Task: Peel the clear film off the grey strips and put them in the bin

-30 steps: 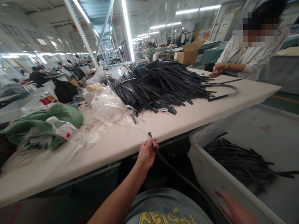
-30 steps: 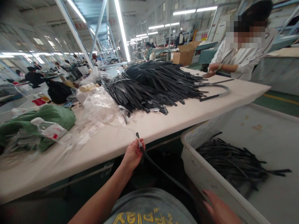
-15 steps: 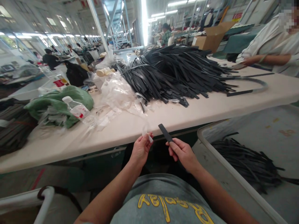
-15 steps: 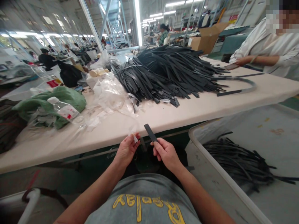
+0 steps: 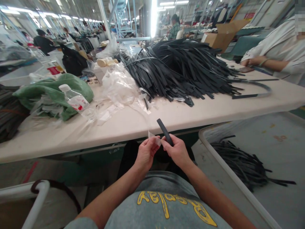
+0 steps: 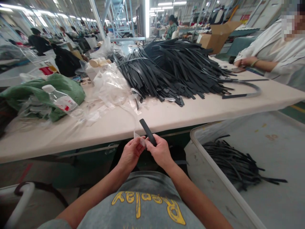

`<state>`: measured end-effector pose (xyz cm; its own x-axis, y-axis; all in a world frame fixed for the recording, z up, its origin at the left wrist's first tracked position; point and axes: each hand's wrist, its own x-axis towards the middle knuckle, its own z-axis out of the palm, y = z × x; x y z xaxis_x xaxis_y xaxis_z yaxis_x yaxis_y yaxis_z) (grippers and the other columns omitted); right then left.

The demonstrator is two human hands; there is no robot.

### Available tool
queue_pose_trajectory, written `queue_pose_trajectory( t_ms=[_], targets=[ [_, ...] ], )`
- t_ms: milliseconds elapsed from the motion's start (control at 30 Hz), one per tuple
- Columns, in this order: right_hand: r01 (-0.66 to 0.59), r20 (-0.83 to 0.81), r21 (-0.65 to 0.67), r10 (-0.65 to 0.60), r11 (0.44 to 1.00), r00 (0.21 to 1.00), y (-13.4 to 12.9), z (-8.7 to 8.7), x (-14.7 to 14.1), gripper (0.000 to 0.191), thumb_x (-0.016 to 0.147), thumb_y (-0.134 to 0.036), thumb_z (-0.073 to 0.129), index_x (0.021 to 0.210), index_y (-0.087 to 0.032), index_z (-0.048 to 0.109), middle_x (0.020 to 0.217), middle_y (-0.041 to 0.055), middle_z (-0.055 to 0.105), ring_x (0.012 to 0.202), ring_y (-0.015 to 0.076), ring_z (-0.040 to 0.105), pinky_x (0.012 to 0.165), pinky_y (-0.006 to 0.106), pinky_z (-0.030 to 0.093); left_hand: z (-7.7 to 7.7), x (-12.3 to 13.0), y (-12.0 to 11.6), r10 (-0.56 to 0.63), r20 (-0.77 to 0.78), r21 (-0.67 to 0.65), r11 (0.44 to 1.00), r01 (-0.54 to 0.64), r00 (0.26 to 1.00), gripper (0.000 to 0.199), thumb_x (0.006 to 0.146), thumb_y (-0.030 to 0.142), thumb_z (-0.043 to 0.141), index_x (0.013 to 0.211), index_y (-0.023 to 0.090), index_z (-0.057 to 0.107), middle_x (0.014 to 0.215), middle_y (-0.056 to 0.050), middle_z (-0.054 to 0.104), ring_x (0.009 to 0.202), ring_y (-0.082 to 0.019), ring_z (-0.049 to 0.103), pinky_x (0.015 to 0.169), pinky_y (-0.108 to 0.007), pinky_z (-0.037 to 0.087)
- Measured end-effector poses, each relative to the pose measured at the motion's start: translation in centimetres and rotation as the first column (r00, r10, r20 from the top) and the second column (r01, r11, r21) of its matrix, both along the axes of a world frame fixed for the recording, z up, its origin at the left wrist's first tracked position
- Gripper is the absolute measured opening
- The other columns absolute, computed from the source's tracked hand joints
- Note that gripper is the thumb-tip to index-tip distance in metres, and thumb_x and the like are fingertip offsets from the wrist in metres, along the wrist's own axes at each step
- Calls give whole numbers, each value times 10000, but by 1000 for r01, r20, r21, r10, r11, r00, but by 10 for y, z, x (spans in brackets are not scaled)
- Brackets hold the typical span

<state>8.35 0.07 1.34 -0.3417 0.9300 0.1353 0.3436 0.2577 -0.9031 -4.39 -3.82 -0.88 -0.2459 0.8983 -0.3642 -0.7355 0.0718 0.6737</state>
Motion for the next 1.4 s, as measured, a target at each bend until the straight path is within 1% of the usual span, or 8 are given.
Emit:
queue_pose_trajectory(
  t_ms=[100,200,333,500,633,800,1100,1400],
  targets=[
    [-15,-31,-65,13,998,999,3,-4,4,242,881,-396,539,786,-178,584,542,-57,486,416,85,397,413,203,341,-1,0,-2,-154,18,-26,988,155,988,357,694,399,801,942,145,756,973,-100,753,827,-164,681,791,-272,510],
    [-30,-30,-82,28,996,999,5,-7,5,221,863,-386,578,826,-172,620,588,-43,527,457,91,441,446,203,371,-5,-1,-2,-271,-87,-8,962,272,959,369,722,396,781,981,135,755,1040,-112,744,862,-168,677,816,-272,498],
    [-89,-29,-99,86,991,996,5,-6,9,232,862,-404,604,811,-179,618,627,-37,548,495,93,462,468,200,377,-14,-6,3,-234,-144,-49,972,229,962,317,692,388,803,858,123,755,892,-95,754,808,-171,677,800,-284,501],
    [-123,-41,-107,120,987,992,-4,1,30,357,976,-455,410,818,-189,589,606,-45,502,454,86,428,449,206,343,-11,-15,11,-107,-2,-99,989,106,994,296,599,345,871,716,149,683,718,-18,707,664,-113,655,704,-231,505],
    [-162,153,35,155,986,976,-24,1,45,336,989,-376,399,783,-190,589,644,-21,541,563,113,511,562,228,378,-3,-18,15,-47,99,-141,988,61,994,303,606,336,870,723,156,656,733,-11,707,657,-115,658,692,-238,519],
    [-206,363,156,138,966,922,-37,-10,43,341,968,-334,392,717,-189,571,650,3,572,587,135,514,578,253,341,2,-15,15,-79,131,-99,991,93,988,294,641,364,849,754,154,678,801,-22,726,729,-132,673,686,-233,519],
    [-185,345,102,140,977,928,-30,-9,37,327,959,-337,376,747,-191,578,678,22,598,620,156,538,608,262,344,8,-10,10,-102,139,-90,989,115,985,244,675,329,830,782,154,697,808,-35,736,756,-144,679,725,-251,531],
    [-237,185,-103,252,966,950,-25,-4,38,390,993,-393,333,783,-179,583,641,-4,613,510,121,561,522,227,425,-9,10,-4,-205,69,-54,976,209,976,332,645,371,847,828,122,725,808,-59,736,698,-141,662,650,-238,512]
  ],
)
